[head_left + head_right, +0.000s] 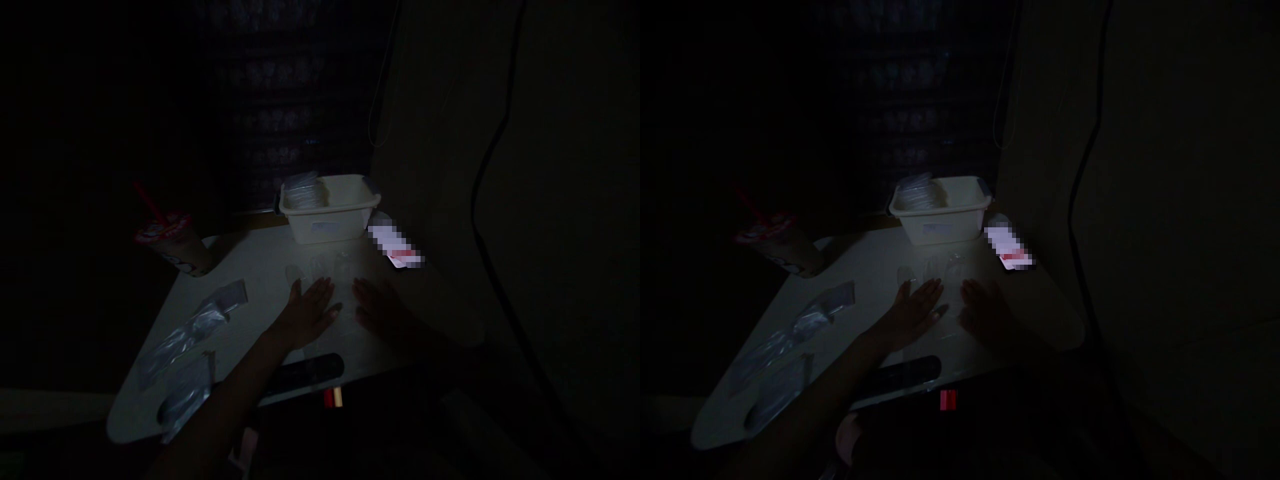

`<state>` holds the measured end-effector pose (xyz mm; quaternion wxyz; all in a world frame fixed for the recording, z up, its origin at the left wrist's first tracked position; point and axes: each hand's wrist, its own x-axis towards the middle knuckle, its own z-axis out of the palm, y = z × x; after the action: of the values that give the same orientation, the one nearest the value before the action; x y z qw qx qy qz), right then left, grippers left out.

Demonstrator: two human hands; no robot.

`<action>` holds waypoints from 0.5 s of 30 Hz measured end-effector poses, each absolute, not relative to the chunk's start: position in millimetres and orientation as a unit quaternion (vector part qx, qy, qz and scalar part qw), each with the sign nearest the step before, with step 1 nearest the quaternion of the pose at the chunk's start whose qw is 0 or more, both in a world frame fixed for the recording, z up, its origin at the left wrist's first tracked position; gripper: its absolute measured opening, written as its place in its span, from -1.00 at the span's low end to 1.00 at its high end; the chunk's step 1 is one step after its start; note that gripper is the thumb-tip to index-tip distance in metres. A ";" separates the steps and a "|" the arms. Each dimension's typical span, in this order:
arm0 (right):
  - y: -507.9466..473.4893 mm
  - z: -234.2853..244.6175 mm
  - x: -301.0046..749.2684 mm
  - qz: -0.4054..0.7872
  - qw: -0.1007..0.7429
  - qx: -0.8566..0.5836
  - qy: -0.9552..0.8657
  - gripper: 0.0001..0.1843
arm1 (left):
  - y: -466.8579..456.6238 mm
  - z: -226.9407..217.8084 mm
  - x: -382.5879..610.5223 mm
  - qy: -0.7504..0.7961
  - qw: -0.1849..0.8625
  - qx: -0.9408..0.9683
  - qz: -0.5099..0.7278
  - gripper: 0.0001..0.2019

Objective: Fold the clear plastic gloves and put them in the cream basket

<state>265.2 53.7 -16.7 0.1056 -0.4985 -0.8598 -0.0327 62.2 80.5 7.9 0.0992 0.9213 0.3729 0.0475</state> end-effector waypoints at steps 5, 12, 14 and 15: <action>42.6 -15.9 282.6 0.024 0.092 -0.404 -0.910 -0.50 | 66.3 28.2 42.7 0.454 0.139 0.871 0.124 -0.56; 1.2 -35.5 278.0 0.017 0.121 -0.372 -0.920 -0.60 | 28.3 22.6 10.1 0.479 0.174 0.846 0.155 -0.57; -2.4 -40.2 278.6 0.024 0.152 -0.353 -0.923 -0.68 | 20.1 17.9 4.6 0.481 0.190 0.838 0.175 -0.57; -2.7 -41.6 279.3 0.036 0.165 -0.350 -0.922 -0.72 | 16.6 16.1 2.2 0.478 0.197 0.835 0.189 -0.57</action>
<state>279.3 -2.7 -41.6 0.1652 -0.3496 -0.9215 0.0355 2.2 16.6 16.1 0.1974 0.8349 0.4777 0.1893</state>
